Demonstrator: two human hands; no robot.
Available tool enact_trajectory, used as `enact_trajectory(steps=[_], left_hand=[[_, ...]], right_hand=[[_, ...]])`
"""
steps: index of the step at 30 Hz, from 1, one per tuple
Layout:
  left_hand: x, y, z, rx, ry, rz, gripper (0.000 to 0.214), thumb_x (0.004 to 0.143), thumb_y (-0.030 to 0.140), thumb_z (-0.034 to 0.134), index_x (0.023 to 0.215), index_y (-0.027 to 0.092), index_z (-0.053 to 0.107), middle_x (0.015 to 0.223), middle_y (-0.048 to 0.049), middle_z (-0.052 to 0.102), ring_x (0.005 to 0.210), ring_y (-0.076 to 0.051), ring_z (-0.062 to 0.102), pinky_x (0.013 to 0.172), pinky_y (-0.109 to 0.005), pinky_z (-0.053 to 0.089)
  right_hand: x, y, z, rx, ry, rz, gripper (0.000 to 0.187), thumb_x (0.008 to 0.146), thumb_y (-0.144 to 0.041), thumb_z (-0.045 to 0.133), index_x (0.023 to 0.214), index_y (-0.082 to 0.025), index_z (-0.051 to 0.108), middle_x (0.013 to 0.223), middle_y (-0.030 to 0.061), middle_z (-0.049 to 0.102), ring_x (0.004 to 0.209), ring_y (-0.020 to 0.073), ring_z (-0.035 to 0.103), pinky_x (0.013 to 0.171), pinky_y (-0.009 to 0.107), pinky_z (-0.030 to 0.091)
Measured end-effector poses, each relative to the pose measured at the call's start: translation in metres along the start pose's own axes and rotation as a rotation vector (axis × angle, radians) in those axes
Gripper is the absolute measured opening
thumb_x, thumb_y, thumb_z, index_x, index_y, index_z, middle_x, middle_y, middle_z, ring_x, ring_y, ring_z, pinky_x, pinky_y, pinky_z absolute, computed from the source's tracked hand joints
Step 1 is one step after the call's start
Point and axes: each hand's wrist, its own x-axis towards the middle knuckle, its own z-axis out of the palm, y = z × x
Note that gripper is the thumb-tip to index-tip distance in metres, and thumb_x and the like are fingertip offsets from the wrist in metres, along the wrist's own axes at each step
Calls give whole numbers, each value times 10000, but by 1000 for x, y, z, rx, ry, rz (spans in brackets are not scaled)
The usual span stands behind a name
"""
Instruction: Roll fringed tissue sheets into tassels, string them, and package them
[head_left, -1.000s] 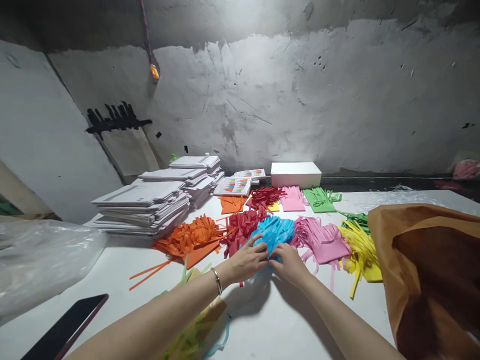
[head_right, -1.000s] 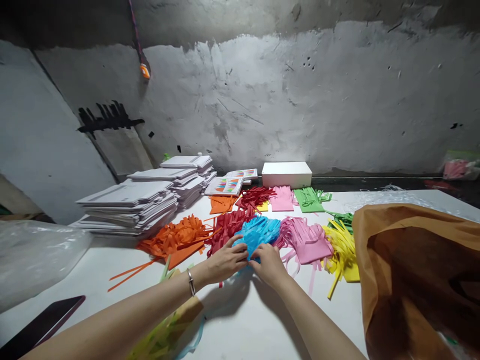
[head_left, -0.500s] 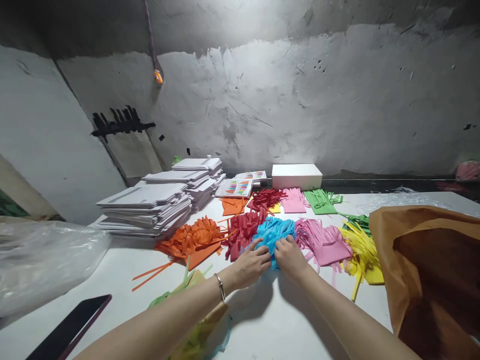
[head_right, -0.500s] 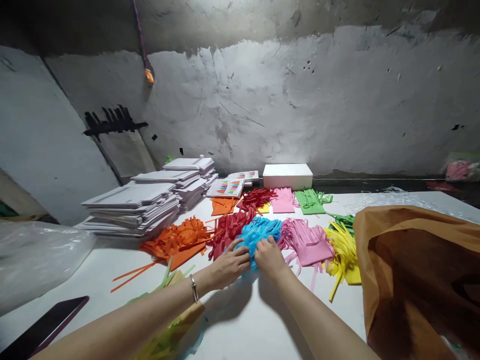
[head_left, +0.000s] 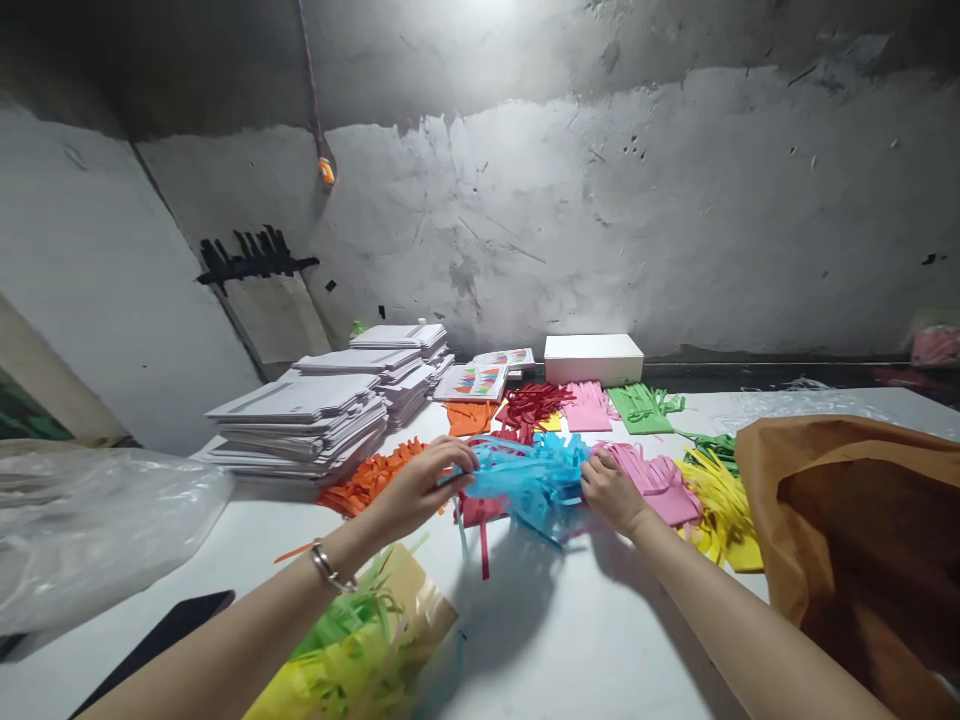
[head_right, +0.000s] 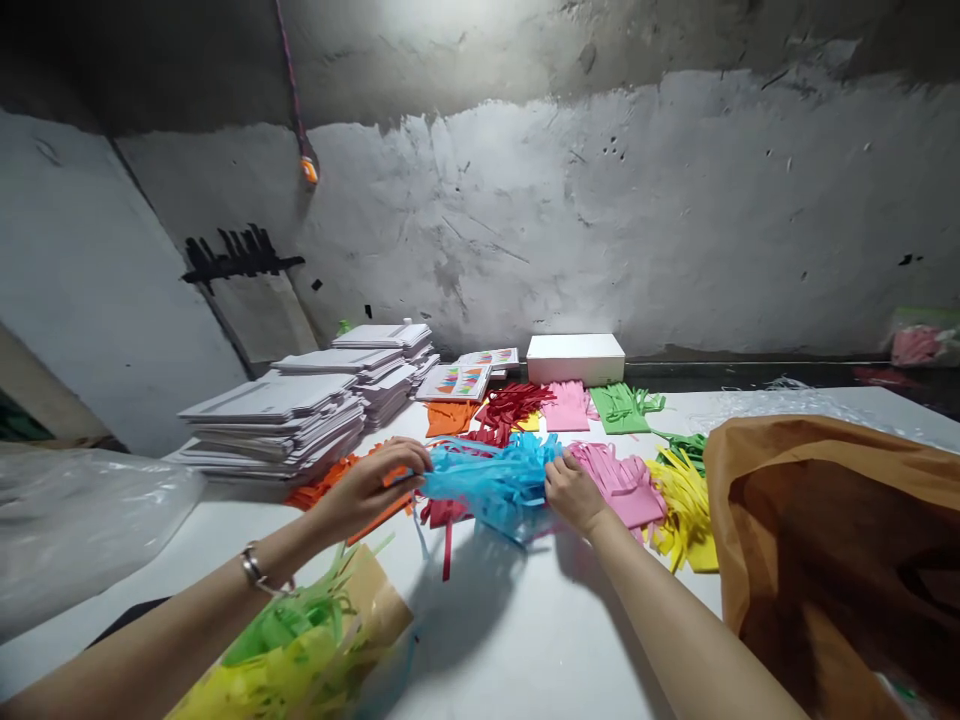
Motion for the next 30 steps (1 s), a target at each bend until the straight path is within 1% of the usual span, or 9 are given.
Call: enact_trajectory(steps=[7,11,14,16,17,19,22,25,30], left_hand=[[-7,47,-69,-325,272,-299,298,882,492,663,858,198,616,934,-75,685,916,-248,650,757,-343,558],[-14,90,-73,-192,157,-196,247,924,447,618,886,203,630,856,-53,667,874,-225,642,764,-330,541],[-17,123,-56,-105,-52,-66,145,979,319,543,938,203,618,908,-55,677,847,-185,643,748,-292,534],[-18,142,-41,-94,-148,25,105,992,245,521,959,202,610,938,-56,682,860,-169,641,770,-275,526],[-19,151,-34,-99,-172,69,97,994,227,517,967,202,606,940,-55,684,868,-166,640,783,-270,520],[-22,167,-22,-110,-194,128,86,999,224,516,981,203,598,928,-47,688,850,-160,638,777,-260,508],[-31,183,-3,-90,-219,80,170,938,310,644,1070,222,584,965,-34,698,842,-169,646,745,-256,493],[-40,188,24,11,-296,22,441,804,309,787,1182,257,566,975,-9,706,850,-187,654,708,-261,473],[-46,182,87,250,-347,119,204,711,155,755,852,244,636,730,32,675,746,-190,621,704,-313,423]], right_hand=[[-17,-18,-11,95,72,77,197,988,-336,600,1107,-188,652,1123,55,671,942,169,663,855,378,566],[-12,-39,-70,166,192,164,168,984,-299,596,1077,-176,661,1049,59,688,906,179,669,833,388,563],[-17,-70,-143,249,276,148,246,985,-237,529,1195,-200,650,1127,118,691,1046,239,655,923,412,527],[-26,-96,-190,349,263,45,497,933,-364,625,1402,-250,508,1289,86,644,1175,224,610,992,354,501],[-32,-109,-209,501,197,-55,616,893,-375,680,1452,-244,455,1306,88,638,1181,230,609,998,353,496],[-44,-130,-234,658,50,-123,542,859,-330,719,1369,-279,543,1175,35,703,1050,208,665,907,312,523],[-69,-145,-241,649,-81,-47,98,856,-202,701,923,-271,718,785,-52,711,709,138,660,650,215,487],[-103,-144,-230,520,-65,32,178,840,-166,707,682,-233,657,640,-55,650,601,124,600,578,215,421],[-166,-129,-220,252,-17,101,272,887,-151,584,632,-231,636,631,17,651,600,187,574,596,300,418]])
